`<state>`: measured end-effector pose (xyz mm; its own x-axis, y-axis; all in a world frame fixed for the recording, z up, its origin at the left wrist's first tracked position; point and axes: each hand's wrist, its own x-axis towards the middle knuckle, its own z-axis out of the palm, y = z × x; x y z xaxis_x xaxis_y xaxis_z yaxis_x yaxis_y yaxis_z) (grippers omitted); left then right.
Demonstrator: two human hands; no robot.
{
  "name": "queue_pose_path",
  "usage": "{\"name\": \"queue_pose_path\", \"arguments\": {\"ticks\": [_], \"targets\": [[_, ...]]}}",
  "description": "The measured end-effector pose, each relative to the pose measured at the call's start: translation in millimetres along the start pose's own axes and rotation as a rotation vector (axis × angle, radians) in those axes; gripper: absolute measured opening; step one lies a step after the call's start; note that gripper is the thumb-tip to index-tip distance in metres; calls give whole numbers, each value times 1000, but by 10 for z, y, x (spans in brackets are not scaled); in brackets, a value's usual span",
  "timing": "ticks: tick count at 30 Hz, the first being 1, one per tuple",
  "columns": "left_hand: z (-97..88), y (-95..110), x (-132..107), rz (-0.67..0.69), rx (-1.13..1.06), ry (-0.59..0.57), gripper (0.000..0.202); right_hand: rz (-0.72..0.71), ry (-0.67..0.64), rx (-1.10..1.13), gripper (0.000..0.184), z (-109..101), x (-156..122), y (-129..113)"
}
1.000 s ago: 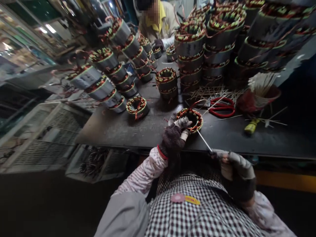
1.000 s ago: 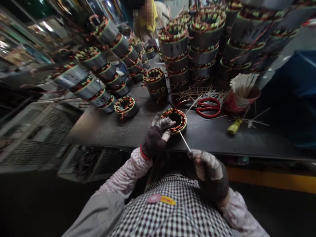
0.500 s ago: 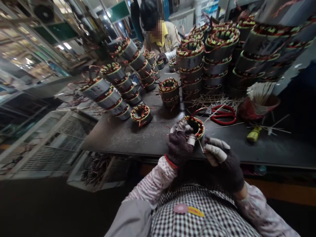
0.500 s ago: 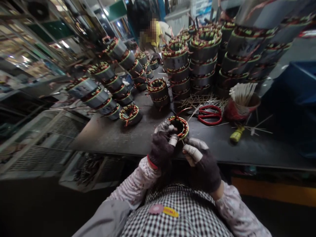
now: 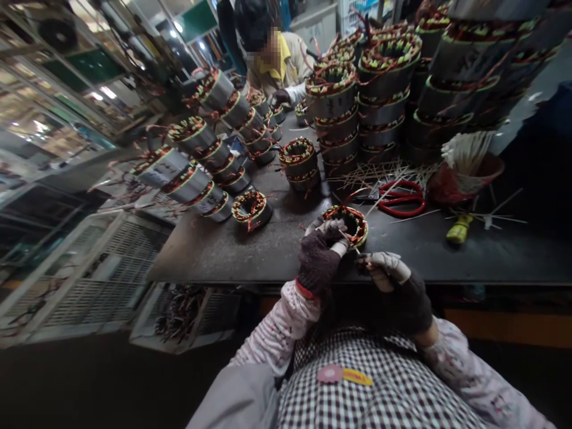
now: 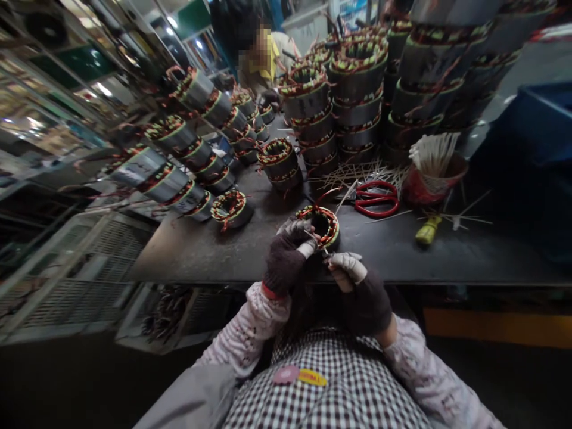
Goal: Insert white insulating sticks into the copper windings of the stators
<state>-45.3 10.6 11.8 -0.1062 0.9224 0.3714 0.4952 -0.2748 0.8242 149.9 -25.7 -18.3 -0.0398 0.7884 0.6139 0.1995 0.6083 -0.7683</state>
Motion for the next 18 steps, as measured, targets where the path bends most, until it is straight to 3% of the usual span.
{"name": "queue_pose_path", "arguments": {"ticks": [2, 4, 10, 15, 18], "targets": [[3, -19, -4, 66, -33, 7, 4, 185, -69, 119, 9, -31, 153, -51], [-9, -16, -9, 120, -19, -9, 6, 325, -151, 167, 18, -72, 307, -117], [-39, 54, -10, 161, 47, -31, 8, 170, -257, -104, 15, -95, 586, -184], [-37, 72, -8, 116, 38, -55, 10, 266, -245, -165, 20, -83, 549, -163], [-40, 79, 3, 134, 45, -73, 10, 239, -233, -158, 20, -109, 537, -186]]}}
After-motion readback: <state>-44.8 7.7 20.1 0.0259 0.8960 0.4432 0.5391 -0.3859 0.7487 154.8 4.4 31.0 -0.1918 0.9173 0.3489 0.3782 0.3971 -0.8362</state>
